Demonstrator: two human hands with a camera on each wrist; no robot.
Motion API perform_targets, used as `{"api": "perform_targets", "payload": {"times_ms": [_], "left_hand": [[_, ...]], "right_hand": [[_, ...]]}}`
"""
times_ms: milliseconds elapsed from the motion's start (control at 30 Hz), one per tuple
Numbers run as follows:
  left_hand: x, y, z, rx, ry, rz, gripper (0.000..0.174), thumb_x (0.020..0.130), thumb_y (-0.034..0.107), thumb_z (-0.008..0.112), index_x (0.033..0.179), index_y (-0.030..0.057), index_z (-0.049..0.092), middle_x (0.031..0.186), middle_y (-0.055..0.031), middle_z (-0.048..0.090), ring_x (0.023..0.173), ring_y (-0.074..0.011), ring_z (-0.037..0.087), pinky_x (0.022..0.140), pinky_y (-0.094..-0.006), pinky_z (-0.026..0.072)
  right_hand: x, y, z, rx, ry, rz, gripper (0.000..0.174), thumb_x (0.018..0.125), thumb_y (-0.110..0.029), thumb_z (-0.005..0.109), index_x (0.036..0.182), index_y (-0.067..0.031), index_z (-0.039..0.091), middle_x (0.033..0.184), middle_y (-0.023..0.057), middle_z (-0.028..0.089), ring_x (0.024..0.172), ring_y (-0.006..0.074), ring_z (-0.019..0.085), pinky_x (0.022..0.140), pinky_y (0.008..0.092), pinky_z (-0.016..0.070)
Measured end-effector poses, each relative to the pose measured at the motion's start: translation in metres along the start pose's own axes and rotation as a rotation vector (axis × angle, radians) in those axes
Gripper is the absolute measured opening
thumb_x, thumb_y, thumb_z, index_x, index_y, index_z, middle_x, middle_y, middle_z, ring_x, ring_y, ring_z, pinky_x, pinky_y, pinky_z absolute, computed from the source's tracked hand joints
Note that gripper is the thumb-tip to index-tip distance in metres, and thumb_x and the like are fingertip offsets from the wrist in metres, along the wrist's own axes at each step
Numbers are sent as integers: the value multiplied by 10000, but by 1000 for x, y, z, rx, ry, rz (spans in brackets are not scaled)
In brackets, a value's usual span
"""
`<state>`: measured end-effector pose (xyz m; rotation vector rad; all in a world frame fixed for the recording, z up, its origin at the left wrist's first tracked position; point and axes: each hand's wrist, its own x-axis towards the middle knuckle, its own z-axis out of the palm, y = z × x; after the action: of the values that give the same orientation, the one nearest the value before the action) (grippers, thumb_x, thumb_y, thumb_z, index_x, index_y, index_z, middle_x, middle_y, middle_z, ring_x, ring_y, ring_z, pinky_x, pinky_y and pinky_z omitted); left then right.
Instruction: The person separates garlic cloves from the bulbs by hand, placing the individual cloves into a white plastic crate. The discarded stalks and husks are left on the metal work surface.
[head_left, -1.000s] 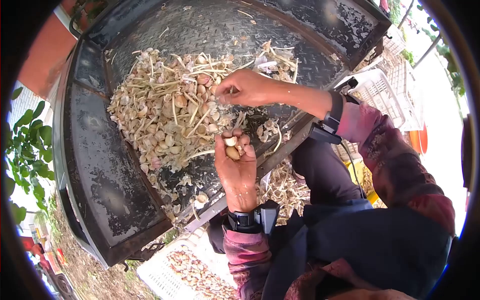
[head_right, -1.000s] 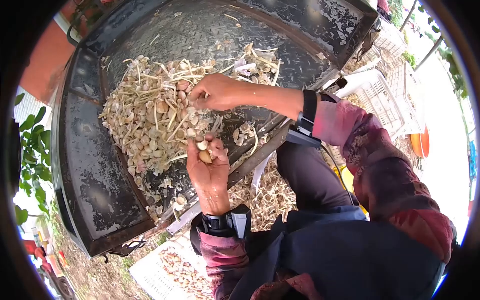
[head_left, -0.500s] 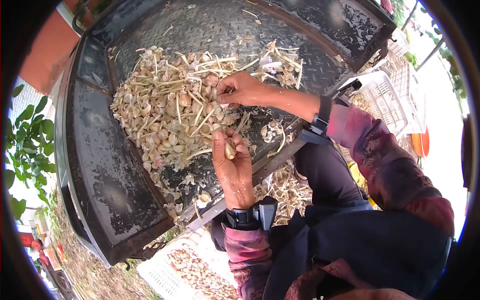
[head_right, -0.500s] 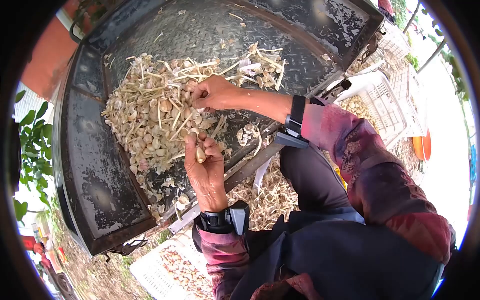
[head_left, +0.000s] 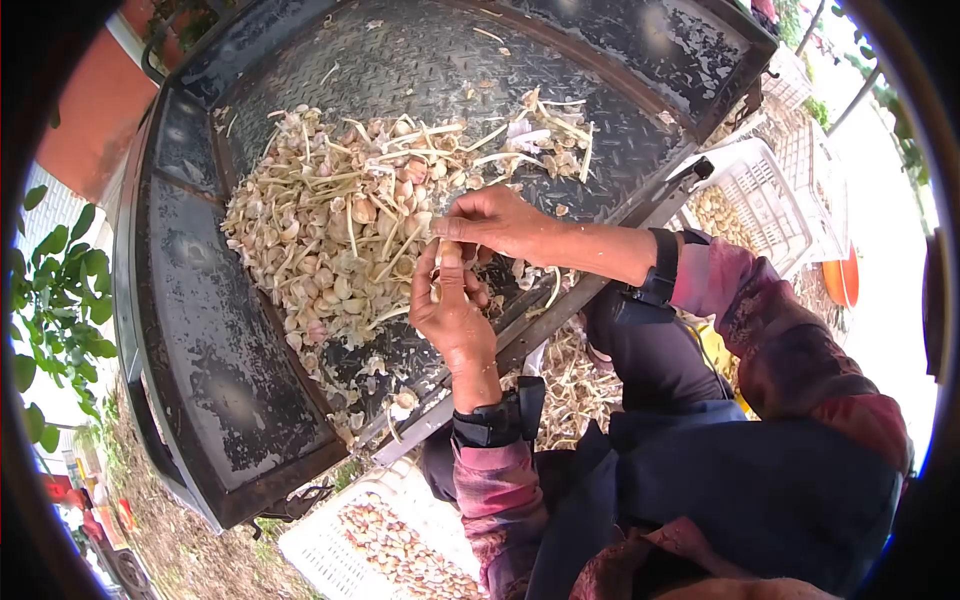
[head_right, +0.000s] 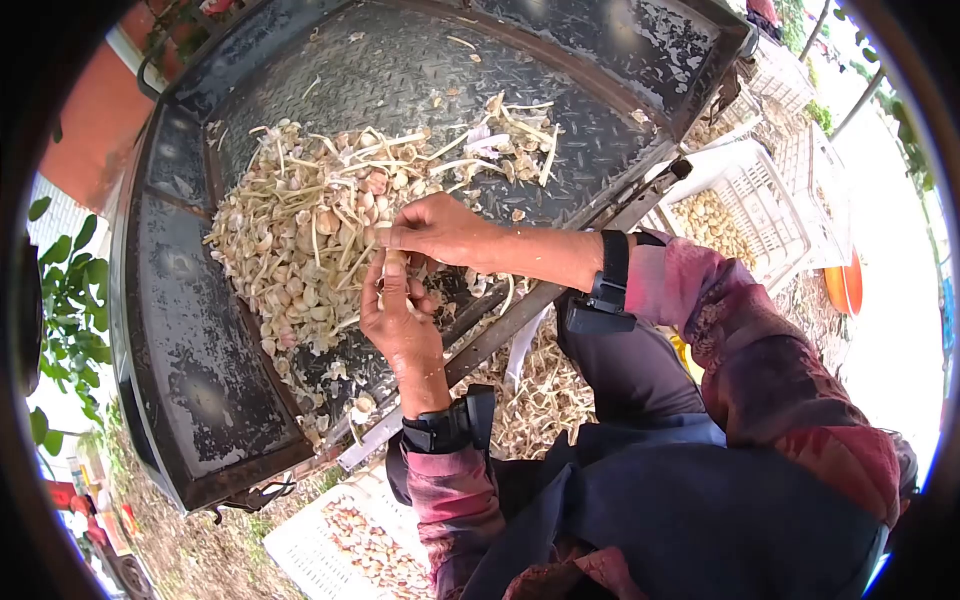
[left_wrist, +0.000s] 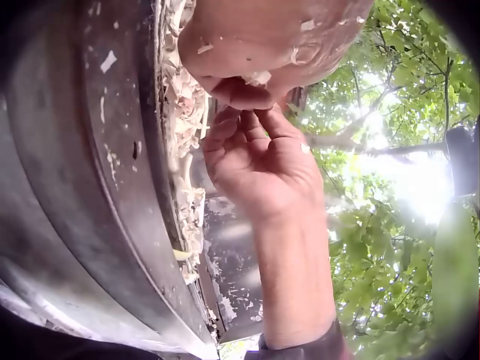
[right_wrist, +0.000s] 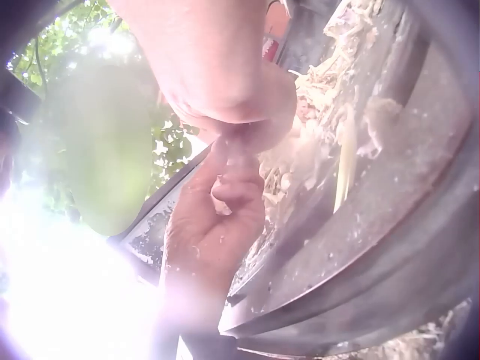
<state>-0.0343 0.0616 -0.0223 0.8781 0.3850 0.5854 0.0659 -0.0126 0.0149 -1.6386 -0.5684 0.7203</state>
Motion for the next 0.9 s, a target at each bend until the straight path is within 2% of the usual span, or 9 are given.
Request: {"api": "perform_targets", "payload": {"times_ms": [133,267,400,467,533,633,667,700,900], "left_hand": [[5,10,-4,-137,40,-67,350,807,169,657,1075,-17,531,772,-39,573,536,-63,441,398,-175,320],[-7,35,1,-220,-93,-88,331,804,129,634,1080,-15,522,808,-47,567,535,-60,435,386,-157,306],[-36,68,6,-407,-565,-70,400,773,248,674,1003,-53,546,775,-112,544,464,-60,442,338,-141,311],[-51,78,11,-530,-800,-34,331,790,224,658,958,-48,569,784,-137,560,471,-94,488,365,-166,366],[-41,85,23,-665,-1338,58,255,799,65,619,964,-93,506,812,-168,527,484,-108,506,348,-194,436],[-62,97,42,-675,-1358,187,257,748,77,685,937,-57,574,795,-154,586,564,-135,571,447,-207,460],[-65,97,47,-688,-1392,220,276,727,135,731,918,-38,634,770,-117,620,641,-141,607,515,-208,481],[-70,97,43,-737,-1425,85,378,715,91,737,1018,-91,600,863,-166,619,706,-155,615,566,-228,502],[-81,79,48,-924,-1392,112,377,732,86,714,1005,-137,579,882,-193,604,726,-188,615,590,-251,508]], "right_hand": [[34,13,-15,-175,36,-165,272,857,-260,595,951,-6,616,774,22,598,700,83,562,549,219,477],[57,24,-61,-209,211,-110,215,864,-182,563,985,-7,598,852,50,597,718,101,579,542,226,501],[57,27,-96,-210,404,-23,188,843,-162,541,933,-24,631,823,57,609,696,131,597,568,257,539],[57,21,-106,-312,420,-36,203,840,-177,549,952,-27,628,843,67,619,707,148,604,594,273,536],[56,15,-105,-410,432,-47,221,837,-192,556,970,-30,625,864,78,628,719,164,612,620,289,533],[54,0,-84,-908,284,-189,298,824,-284,576,1055,-100,608,954,137,629,842,256,611,778,356,467],[61,3,-81,-912,282,-187,298,824,-284,576,1055,-100,608,954,137,629,842,256,611,778,356,467],[68,8,-77,-991,254,-267,290,820,-271,574,1057,-106,604,938,139,627,849,268,605,776,367,466],[86,20,-73,-1014,220,-344,208,784,-182,586,964,-77,596,858,137,627,795,294,602,720,392,470]]}}
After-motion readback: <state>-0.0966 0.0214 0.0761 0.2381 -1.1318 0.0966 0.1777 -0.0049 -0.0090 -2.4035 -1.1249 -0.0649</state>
